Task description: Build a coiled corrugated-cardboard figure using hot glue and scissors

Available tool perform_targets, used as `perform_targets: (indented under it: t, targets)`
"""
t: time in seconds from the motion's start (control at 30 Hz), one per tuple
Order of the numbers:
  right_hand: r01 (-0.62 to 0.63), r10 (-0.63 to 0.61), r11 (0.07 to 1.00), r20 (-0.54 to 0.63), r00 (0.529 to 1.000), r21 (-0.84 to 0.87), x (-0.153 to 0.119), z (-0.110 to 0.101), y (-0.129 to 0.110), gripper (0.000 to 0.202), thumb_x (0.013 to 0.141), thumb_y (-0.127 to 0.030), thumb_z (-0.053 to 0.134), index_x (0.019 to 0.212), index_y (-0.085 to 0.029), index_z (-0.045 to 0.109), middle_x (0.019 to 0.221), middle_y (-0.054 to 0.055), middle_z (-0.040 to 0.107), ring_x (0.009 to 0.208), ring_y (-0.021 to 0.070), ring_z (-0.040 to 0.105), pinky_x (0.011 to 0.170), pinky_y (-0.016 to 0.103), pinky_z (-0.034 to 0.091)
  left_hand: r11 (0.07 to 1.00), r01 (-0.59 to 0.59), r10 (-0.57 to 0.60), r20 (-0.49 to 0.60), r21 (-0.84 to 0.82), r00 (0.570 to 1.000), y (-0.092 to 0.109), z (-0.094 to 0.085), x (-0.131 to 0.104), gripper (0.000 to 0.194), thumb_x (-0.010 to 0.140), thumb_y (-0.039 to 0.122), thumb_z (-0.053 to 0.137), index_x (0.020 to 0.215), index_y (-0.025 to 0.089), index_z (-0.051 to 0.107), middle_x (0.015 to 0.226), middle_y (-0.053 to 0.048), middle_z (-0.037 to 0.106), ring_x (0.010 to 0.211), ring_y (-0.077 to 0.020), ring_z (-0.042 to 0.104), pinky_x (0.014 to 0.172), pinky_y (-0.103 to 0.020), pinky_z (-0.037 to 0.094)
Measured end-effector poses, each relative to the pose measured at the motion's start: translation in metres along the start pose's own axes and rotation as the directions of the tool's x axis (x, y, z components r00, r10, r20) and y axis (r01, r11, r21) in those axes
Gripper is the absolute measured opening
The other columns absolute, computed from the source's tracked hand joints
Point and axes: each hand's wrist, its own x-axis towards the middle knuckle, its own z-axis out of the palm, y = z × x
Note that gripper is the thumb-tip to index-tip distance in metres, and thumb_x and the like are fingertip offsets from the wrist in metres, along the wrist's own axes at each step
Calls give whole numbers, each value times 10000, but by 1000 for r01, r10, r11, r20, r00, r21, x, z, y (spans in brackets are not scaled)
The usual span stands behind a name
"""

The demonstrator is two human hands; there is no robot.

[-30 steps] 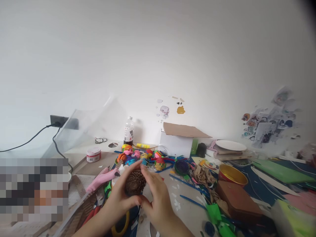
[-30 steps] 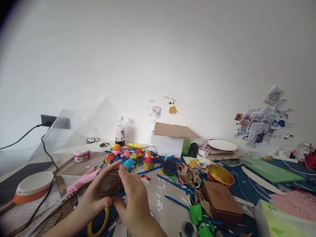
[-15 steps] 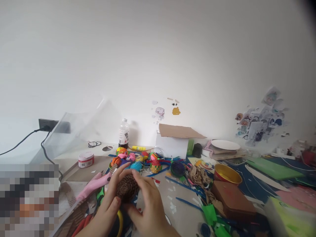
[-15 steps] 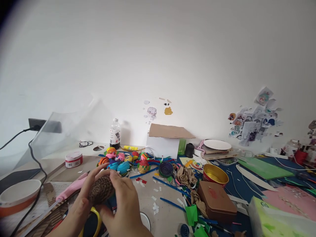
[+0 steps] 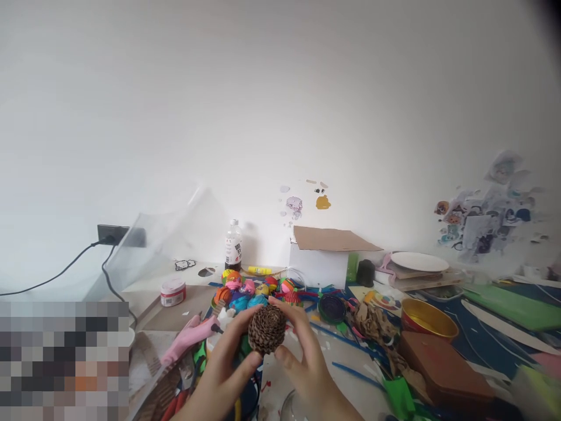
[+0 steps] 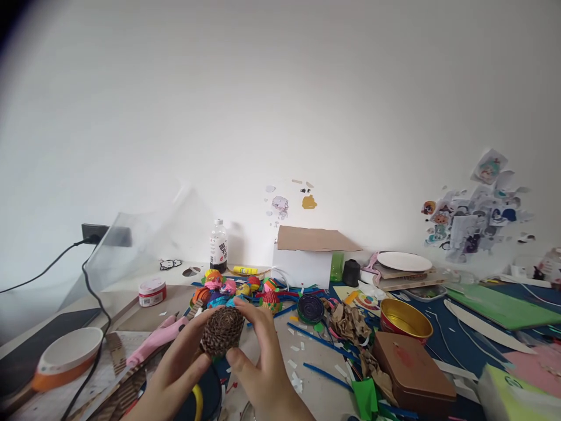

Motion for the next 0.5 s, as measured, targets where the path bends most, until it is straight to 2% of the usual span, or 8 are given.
perform_targets:
  t: [0.1,0.3,0.4,0.5]
  targets:
    - [18,-18,1000,23,1000,-6,-3,1,2,457,902,-468,392,1321,-284,394,1303,79,487,1228,243,439,1011,394,379,1000,0,1,-8,27,1000,-4,5,-2,483,793,418,593,1230,255,473,1289,-77,528,1217,-278,453,1009,-387,390]
    - [5,-5,1000,-11,1000,-19,-3,5,11,393,886,-469,430,1218,-271,499,1167,93,573,1113,259,534,919,378,468,997,76,-76,-5,-5,997,-4,16,-5,455,805,455,555,1175,198,492,1200,-112,575,1134,-281,517,944,-381,438]
    - [-29,29,999,-12,1000,-14,-2,-1,19,415,864,-516,442,1180,-256,513,1118,93,590,1064,258,567,869,355,497,994,107,-107,-6,-36,994,-5,21,-8,471,811,447,547,1206,203,472,1225,-119,566,1148,-279,514,945,-377,443]
    - [-57,42,981,-81,996,-184,1,-17,33,431,834,-509,500,1173,-243,502,1114,94,585,1040,264,570,846,365,496,999,46,-44,-90,21,995,-10,26,-13,549,839,407,511,1326,220,341,1250,-135,542,1160,-267,509,934,-378,454]
